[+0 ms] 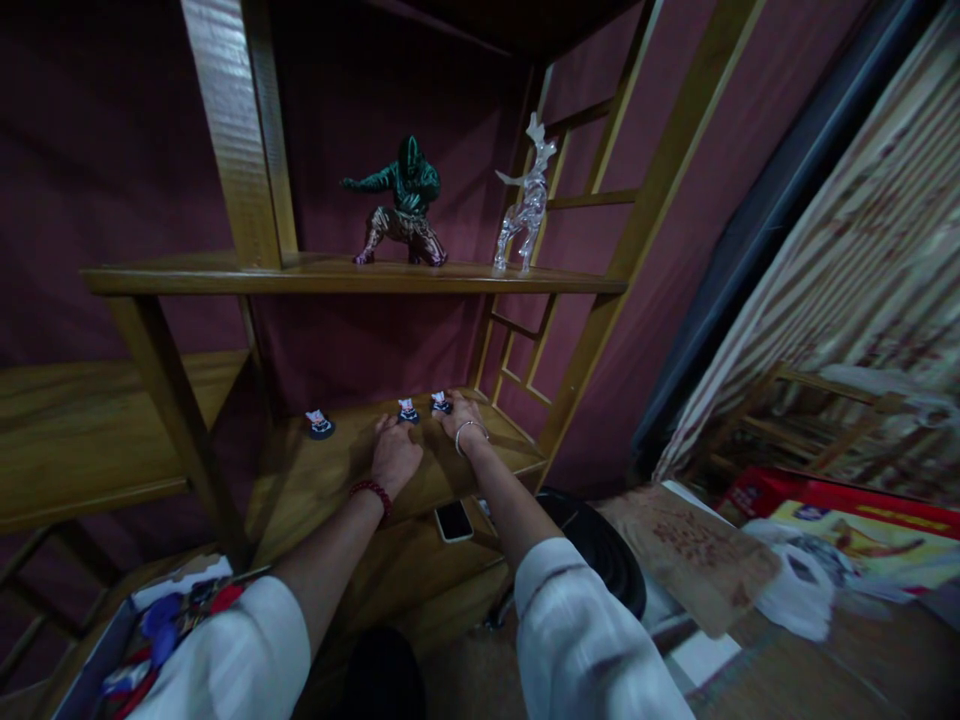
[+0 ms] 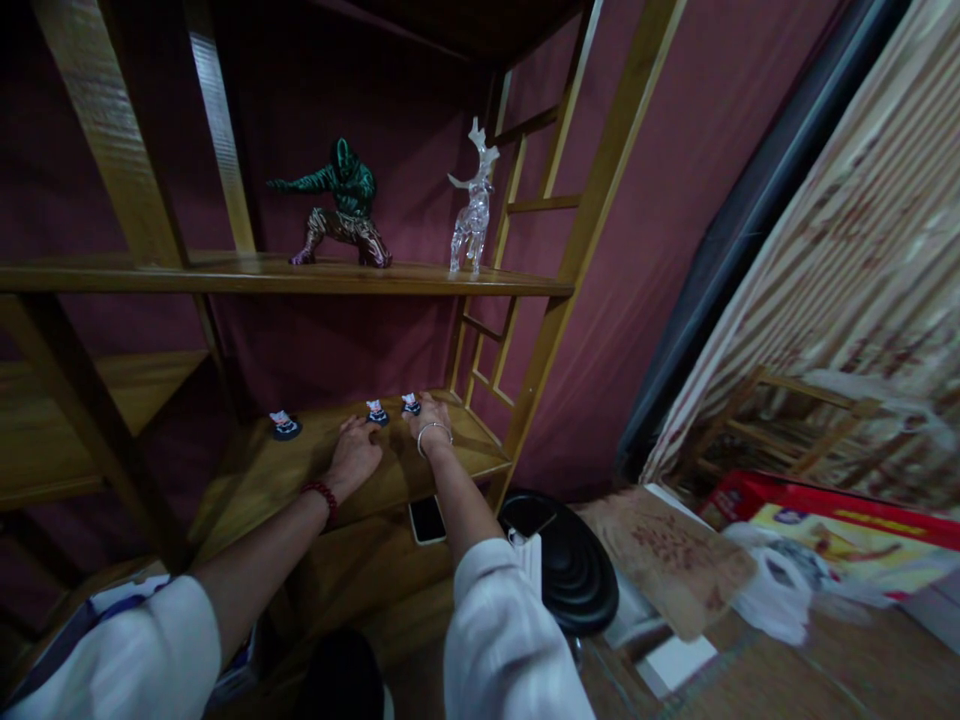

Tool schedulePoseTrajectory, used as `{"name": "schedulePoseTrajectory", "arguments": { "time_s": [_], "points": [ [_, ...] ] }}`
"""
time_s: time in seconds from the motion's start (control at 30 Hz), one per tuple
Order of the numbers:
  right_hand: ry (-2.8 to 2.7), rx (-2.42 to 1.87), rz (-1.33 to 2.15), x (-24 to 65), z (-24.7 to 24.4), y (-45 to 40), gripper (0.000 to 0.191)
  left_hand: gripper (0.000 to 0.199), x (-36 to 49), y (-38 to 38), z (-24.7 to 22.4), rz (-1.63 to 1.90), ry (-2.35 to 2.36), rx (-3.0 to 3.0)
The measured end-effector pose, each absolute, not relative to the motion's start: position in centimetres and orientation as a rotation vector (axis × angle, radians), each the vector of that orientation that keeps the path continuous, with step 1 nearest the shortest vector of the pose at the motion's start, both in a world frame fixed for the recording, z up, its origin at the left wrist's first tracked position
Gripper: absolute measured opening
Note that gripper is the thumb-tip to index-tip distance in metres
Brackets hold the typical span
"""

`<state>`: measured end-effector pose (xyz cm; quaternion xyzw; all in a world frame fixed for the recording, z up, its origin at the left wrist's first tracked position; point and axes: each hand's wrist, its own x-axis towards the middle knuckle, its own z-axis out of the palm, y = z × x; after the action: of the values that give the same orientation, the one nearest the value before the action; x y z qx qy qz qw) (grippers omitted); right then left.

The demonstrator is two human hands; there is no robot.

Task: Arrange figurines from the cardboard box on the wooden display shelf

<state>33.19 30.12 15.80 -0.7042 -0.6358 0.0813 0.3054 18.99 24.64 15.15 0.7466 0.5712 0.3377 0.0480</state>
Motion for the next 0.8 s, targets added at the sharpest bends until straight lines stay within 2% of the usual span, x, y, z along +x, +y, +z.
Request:
{"name": "schedulePoseTrajectory", "arguments": {
  "time_s": [0.6,0.8],
  "points": [
    [-1.708,-1.898,0.106,32.98,15.76,30.09,0.047,0.042,19.0,24.53,15.24,0.999,1.793,2.262],
    [-1.711,-1.826,0.158,33.32,15.43,30.26,0.056,0.042,18.99,24.42,15.32,0.972,1.775,2.287]
  ]
}}
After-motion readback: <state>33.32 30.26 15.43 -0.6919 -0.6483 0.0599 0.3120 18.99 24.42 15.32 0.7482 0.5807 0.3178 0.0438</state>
